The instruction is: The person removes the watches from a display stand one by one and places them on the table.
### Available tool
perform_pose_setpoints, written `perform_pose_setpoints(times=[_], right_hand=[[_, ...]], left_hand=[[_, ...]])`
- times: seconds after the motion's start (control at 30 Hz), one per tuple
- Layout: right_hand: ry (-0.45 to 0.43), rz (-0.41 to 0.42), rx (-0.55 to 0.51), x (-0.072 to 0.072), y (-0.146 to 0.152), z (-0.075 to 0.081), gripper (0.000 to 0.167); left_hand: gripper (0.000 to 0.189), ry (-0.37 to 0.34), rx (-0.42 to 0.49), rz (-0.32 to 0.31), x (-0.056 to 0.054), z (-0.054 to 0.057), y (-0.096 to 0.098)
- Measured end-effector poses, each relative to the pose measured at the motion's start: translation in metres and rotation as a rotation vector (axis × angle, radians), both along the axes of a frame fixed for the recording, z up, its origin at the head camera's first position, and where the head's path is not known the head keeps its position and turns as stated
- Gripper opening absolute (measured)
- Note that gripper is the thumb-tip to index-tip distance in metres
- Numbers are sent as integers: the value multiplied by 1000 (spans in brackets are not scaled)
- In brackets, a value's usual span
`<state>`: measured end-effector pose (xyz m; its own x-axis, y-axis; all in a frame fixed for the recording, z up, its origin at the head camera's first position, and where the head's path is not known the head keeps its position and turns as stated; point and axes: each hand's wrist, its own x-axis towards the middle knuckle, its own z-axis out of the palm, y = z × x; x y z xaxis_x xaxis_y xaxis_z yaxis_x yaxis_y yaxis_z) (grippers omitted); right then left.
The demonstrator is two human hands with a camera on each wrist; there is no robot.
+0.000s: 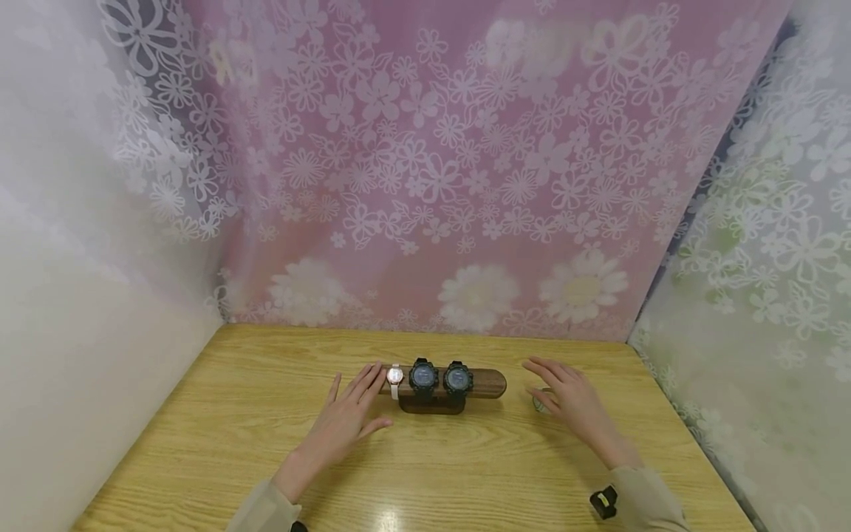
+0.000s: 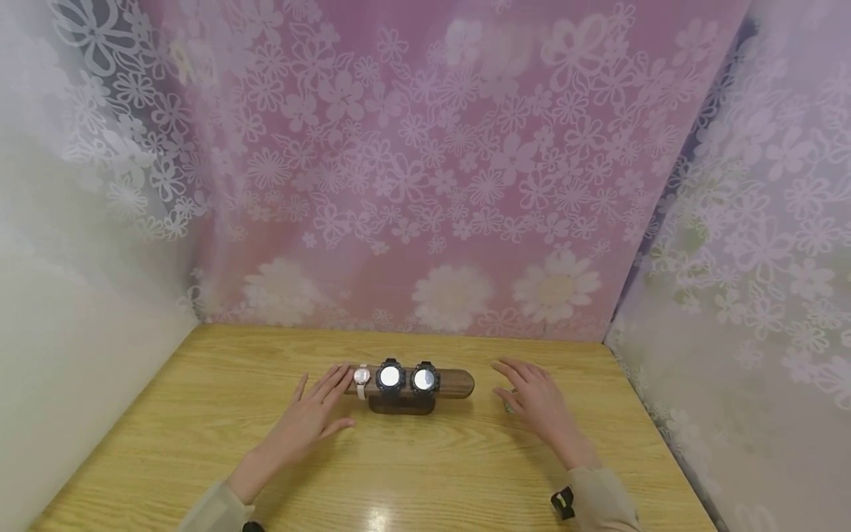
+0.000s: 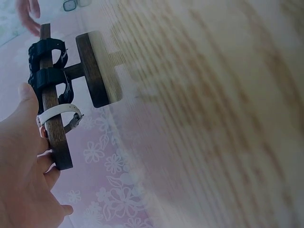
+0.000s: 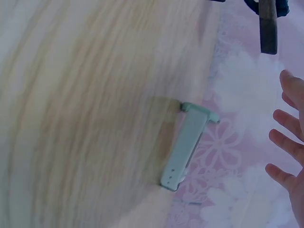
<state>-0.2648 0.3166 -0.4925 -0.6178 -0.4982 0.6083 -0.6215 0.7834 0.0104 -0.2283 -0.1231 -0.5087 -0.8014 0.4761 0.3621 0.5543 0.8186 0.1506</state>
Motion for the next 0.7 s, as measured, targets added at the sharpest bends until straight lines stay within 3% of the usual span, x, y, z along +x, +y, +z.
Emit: perform_pose_setpoints(times=[0.23,0.47,0.7], right_hand=[[41,45,-4,-1,-23,13,70],[-6,50,-2,0,-50,26,71],[-8,77,-7,-3,-74,25,65]], left_hand=[[86,13,11,-6,0,-1,0],[86,11,1,3,1,0,0],[86,-5,21,2,1,-1,1]])
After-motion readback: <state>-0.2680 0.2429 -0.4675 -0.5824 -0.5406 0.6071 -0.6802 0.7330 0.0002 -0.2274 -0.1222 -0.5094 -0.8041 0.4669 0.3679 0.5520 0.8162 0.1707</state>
